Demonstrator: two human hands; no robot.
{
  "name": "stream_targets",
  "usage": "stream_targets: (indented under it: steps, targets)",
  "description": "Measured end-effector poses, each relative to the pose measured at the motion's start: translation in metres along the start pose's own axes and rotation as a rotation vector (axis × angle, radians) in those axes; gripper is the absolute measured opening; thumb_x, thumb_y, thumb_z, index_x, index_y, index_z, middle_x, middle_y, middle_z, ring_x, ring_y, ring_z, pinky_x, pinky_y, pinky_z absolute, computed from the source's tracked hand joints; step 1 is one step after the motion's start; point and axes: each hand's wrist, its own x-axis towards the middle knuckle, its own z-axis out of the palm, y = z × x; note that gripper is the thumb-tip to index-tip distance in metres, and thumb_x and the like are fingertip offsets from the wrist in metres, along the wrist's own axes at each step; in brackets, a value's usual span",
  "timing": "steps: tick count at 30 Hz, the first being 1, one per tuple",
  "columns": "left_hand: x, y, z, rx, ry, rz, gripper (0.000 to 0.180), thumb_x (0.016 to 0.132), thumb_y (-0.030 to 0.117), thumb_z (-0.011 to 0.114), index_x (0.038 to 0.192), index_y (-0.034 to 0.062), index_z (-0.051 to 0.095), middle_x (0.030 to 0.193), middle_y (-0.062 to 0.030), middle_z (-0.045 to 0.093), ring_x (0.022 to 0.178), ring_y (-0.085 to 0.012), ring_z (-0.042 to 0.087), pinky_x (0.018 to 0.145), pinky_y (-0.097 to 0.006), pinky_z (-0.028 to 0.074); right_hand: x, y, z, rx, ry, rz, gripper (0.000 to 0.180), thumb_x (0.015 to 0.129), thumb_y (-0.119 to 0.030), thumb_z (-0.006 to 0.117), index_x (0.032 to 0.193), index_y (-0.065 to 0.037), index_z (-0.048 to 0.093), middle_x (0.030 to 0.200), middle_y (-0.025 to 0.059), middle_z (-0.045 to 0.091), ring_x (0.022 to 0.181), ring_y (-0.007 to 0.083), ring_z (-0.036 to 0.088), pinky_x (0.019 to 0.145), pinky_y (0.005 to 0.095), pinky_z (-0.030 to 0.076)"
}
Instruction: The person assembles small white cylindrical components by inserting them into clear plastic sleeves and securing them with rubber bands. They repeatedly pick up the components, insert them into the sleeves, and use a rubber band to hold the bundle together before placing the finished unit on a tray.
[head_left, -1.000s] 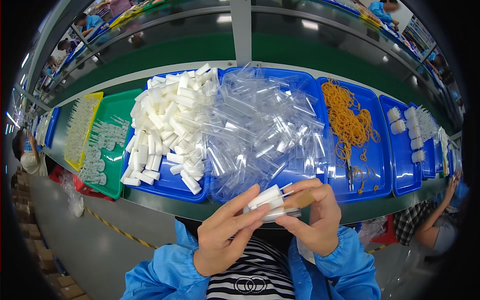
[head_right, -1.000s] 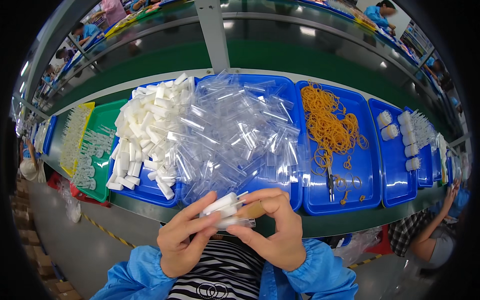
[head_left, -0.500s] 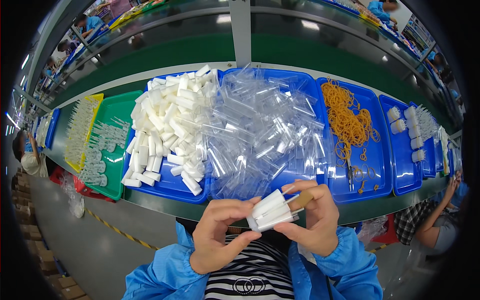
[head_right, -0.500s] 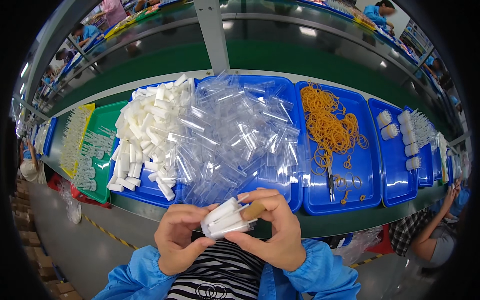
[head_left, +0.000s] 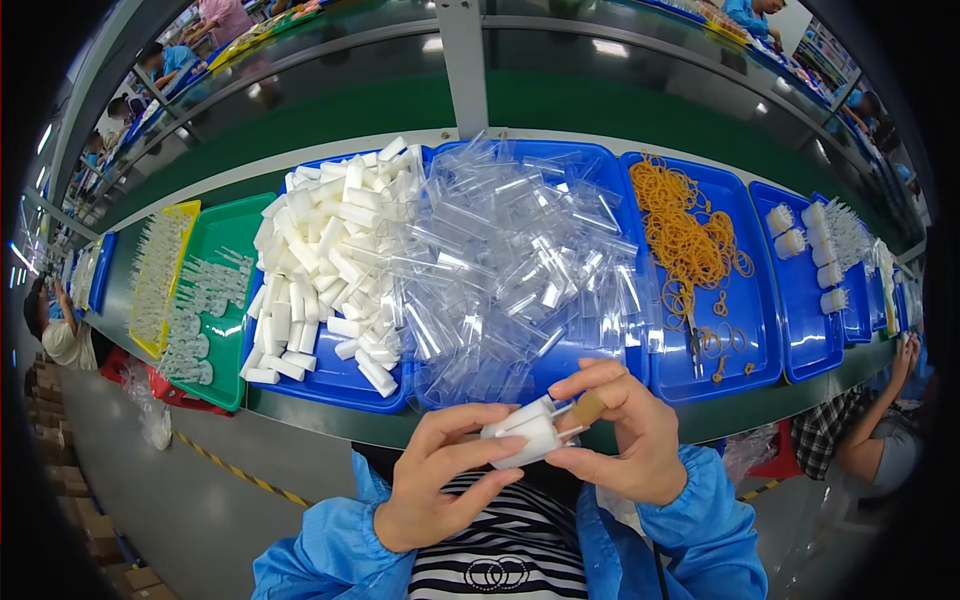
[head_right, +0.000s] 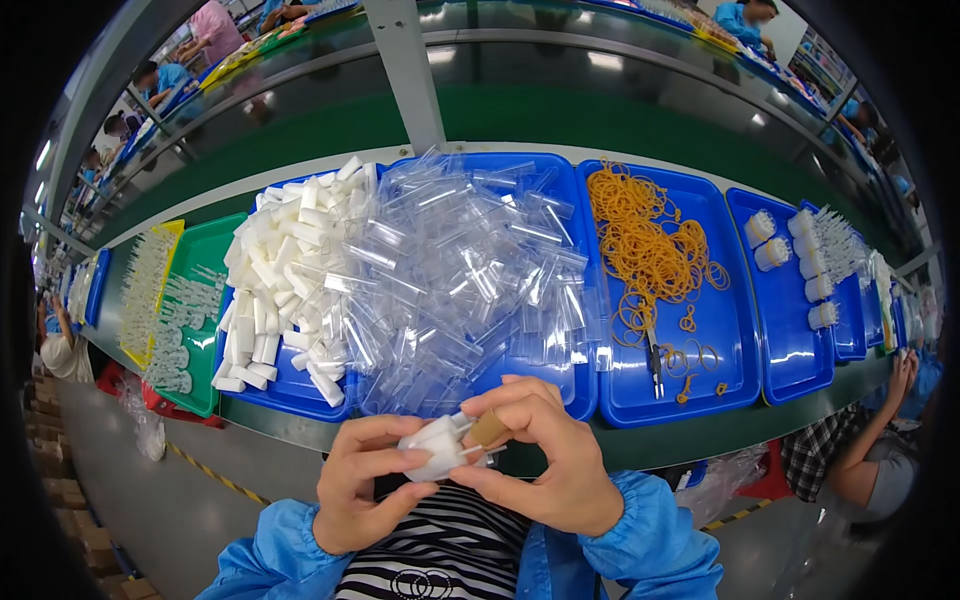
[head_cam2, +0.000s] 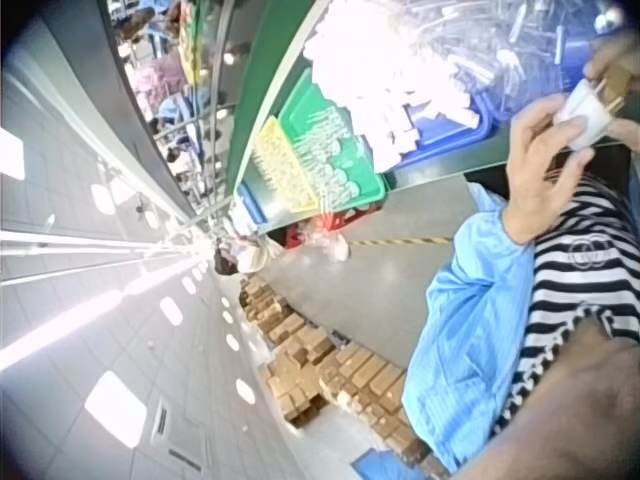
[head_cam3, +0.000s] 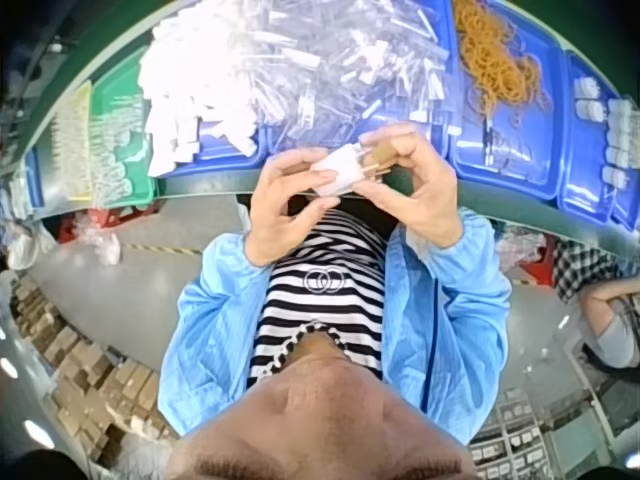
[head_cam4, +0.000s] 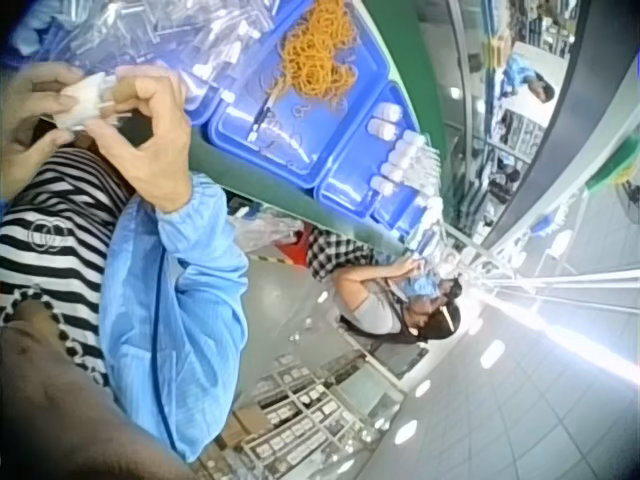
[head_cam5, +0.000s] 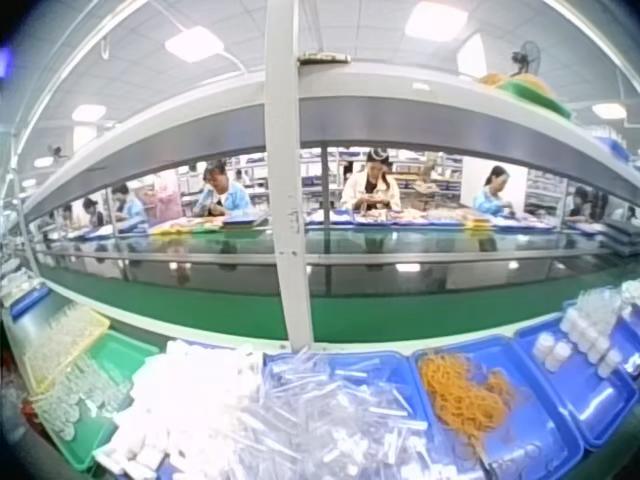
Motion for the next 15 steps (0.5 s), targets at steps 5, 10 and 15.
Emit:
stream_targets:
  steps: [5,10,15]
  targets:
    - [-0.005,-0.007,0.0,-0.097,-0.019,-0.049,0.036,0.083,-0.003,0.076,0.117,0.0027,0.067,0.132,-0.0234,0.056,0.116,-0.0342,0.064,0.093,-0.04,0.058,-0.006,0.0,0.013,0.024,0.083,-0.028,0.03,0.077,-0.012,0.086,0.098,-0.006,0.066,0.104,0.0088,0.072,0.107,0.0235,0.065,0.106,0.0467,0.039]
    - [-0.023,-0.006,-0.019,-0.119,0.029,-0.173,0.029,0.085,-0.004,0.074,0.114,-0.001,0.068,0.132,-0.0237,0.057,0.117,-0.0309,0.063,0.095,-0.038,0.054,0.007,0.005,0.001,-0.009,0.151,-0.077,0.025,0.08,-0.008,0.081,0.101,-0.005,0.068,0.103,0.0079,0.072,0.102,0.0243,0.065,0.096,0.04,0.046]
    - [-0.026,-0.007,-0.027,-0.208,0.233,-0.151,0.029,0.086,-0.008,0.07,0.115,-0.0037,0.066,0.132,-0.0237,0.056,0.119,-0.0287,0.059,0.098,-0.038,0.052,0.038,0.019,0.017,-0.537,0.201,-0.209,0.038,0.076,-0.011,0.08,0.111,-0.005,0.066,0.1,0.0062,0.069,0.092,0.0258,0.061,0.079,0.0369,0.045]
